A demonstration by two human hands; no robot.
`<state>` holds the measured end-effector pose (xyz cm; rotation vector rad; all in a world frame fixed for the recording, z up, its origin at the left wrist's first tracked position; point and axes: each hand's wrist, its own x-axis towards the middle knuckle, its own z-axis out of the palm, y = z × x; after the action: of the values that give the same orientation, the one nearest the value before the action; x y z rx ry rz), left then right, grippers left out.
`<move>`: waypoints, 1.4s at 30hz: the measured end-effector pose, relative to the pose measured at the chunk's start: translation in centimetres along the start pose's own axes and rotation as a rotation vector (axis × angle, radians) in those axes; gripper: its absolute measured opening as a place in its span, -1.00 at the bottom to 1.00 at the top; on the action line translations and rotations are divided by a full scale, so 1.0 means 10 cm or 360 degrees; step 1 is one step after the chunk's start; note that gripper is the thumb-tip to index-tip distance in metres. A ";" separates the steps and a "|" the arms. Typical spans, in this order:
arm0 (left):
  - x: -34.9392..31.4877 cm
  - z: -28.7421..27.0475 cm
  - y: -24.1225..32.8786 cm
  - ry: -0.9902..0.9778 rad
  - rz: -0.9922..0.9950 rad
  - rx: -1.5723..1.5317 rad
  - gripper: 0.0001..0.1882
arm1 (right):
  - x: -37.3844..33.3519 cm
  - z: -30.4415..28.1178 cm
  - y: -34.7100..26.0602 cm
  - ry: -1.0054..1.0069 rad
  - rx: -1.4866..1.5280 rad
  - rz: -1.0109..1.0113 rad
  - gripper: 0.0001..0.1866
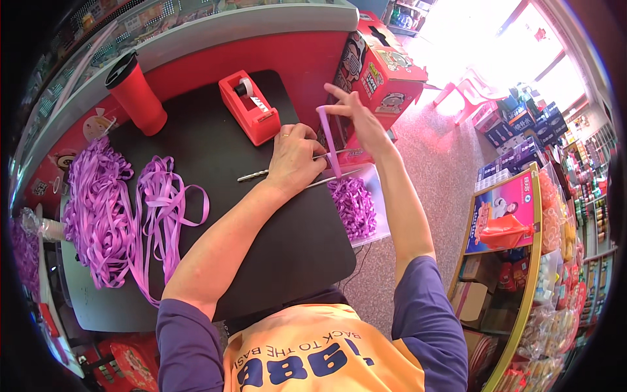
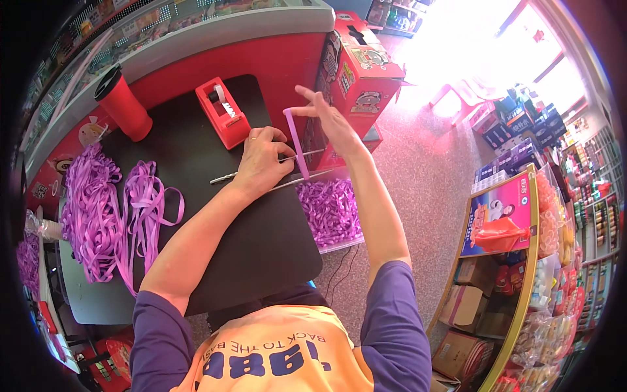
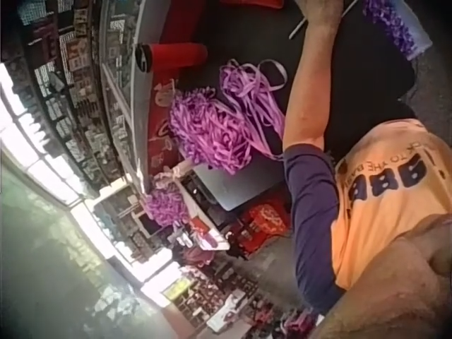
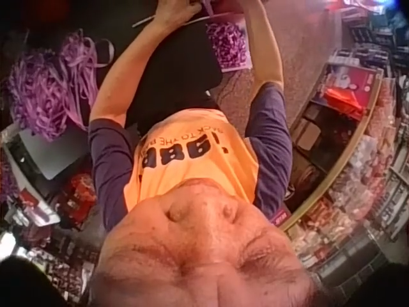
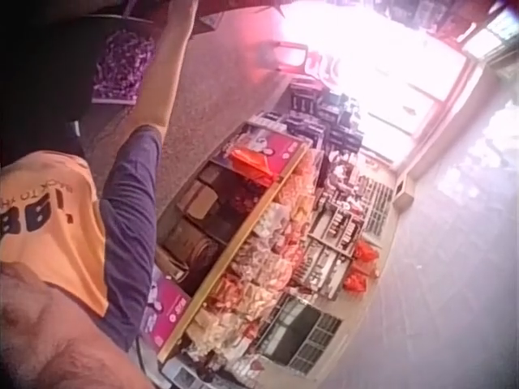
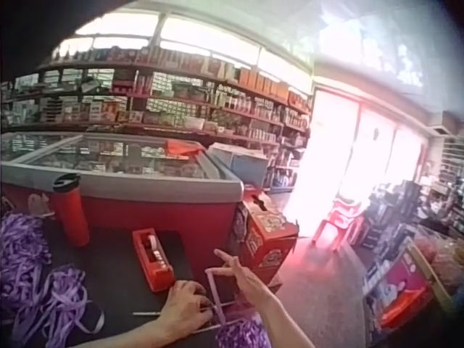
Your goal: Tying purple ribbons onto wooden sticks to create decorative craft items.
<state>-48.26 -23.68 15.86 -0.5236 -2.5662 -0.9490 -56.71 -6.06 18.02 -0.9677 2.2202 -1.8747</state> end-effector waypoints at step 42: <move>-0.49 0.49 1.05 0.0004 -0.1393 -0.3043 -0.58 | -1.23 0.39 -0.18 0.0444 0.0118 0.0673 -0.30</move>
<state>-40.18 -14.06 15.85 0.3429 -0.8965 -3.3663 -44.38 -3.31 14.62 -0.2040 2.2453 -1.9577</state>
